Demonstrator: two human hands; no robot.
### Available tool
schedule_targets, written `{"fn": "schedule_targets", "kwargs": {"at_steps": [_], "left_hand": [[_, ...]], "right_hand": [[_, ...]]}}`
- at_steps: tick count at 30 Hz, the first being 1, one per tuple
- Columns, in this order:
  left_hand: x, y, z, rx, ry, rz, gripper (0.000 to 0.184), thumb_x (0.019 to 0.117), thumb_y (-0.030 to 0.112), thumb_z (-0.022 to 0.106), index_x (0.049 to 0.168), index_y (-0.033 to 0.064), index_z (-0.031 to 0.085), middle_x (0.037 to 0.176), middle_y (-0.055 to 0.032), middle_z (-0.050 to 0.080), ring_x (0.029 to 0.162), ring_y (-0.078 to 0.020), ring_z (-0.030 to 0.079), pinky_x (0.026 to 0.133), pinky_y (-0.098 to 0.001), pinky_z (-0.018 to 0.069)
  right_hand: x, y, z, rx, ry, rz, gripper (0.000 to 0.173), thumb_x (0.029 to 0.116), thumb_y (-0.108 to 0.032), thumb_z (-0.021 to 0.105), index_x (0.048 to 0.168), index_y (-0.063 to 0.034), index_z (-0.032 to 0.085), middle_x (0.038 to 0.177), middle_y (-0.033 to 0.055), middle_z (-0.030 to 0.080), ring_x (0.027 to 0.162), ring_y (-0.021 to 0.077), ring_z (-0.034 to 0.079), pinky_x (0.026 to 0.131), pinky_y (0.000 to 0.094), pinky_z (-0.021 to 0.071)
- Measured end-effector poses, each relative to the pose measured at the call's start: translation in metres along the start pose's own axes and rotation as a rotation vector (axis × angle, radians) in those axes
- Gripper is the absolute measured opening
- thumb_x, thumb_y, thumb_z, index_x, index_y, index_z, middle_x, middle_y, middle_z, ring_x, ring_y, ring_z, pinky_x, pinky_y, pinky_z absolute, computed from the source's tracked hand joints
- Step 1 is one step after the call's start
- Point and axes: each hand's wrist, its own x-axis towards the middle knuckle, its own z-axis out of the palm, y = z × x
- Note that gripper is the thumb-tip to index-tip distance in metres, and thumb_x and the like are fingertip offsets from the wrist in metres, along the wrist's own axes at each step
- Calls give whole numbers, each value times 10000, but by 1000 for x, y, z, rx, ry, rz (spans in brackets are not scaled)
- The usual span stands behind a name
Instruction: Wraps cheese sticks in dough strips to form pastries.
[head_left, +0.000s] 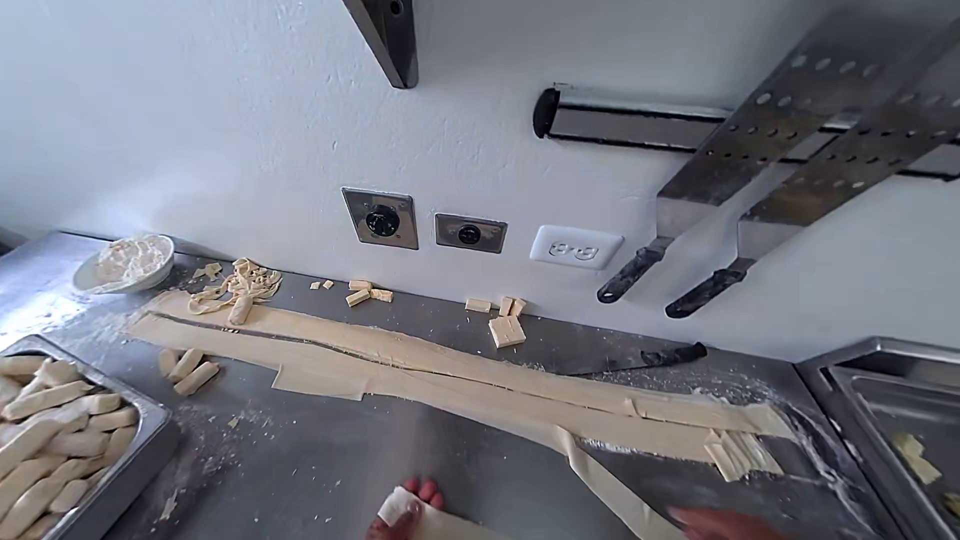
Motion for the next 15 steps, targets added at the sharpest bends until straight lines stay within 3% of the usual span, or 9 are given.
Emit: {"fn": "schedule_targets", "kwargs": {"at_steps": [4, 5, 8, 11, 15], "left_hand": [[10, -1, -7, 13, 11, 32, 330, 1034, -92, 377, 1347, 13, 398, 992, -107, 776, 895, -228, 775, 820, -383, 639], [11, 1, -5, 21, 11, 44, 334, 1032, -97, 381, 1346, 18, 392, 994, -113, 776, 896, -237, 776, 820, -389, 640], [15, 6, 5, 12, 27, 46, 205, 1081, -6, 333, 1261, 26, 426, 983, -123, 774, 898, -252, 775, 816, -396, 641], [23, 7, 16, 10, 88, 51, 326, 1131, 162, 241, 1231, -21, 491, 965, -133, 770, 880, -239, 772, 791, -368, 636], [29, 12, 11, 125, 96, 96, 287, 1106, 85, 359, 1206, -83, 570, 1011, -137, 746, 930, -198, 741, 835, -331, 606]], "right_hand": [[101, -97, 0, 94, 474, -204, 360, 1004, -253, 648, 1182, 57, 691, 1154, 255, 684, 1085, 396, 670, 989, 536, 527], [129, -125, -9, 107, 520, -206, 389, 1012, -279, 640, 1200, 59, 675, 1195, 259, 666, 1124, 392, 653, 1009, 521, 515], [212, -182, -30, 65, 573, -125, 557, 933, -340, 754, 1287, 70, 624, 1375, 315, 545, 1314, 461, 514, 1089, 557, 443], [251, -200, -38, -18, 550, -61, 672, 831, -300, 866, 1284, 111, 588, 1398, 372, 483, 1284, 537, 499, 1023, 633, 463], [252, -205, -39, -211, 466, -72, 376, 911, -115, 748, 1150, 155, 641, 1249, 386, 573, 1176, 534, 580, 985, 651, 471]]}}
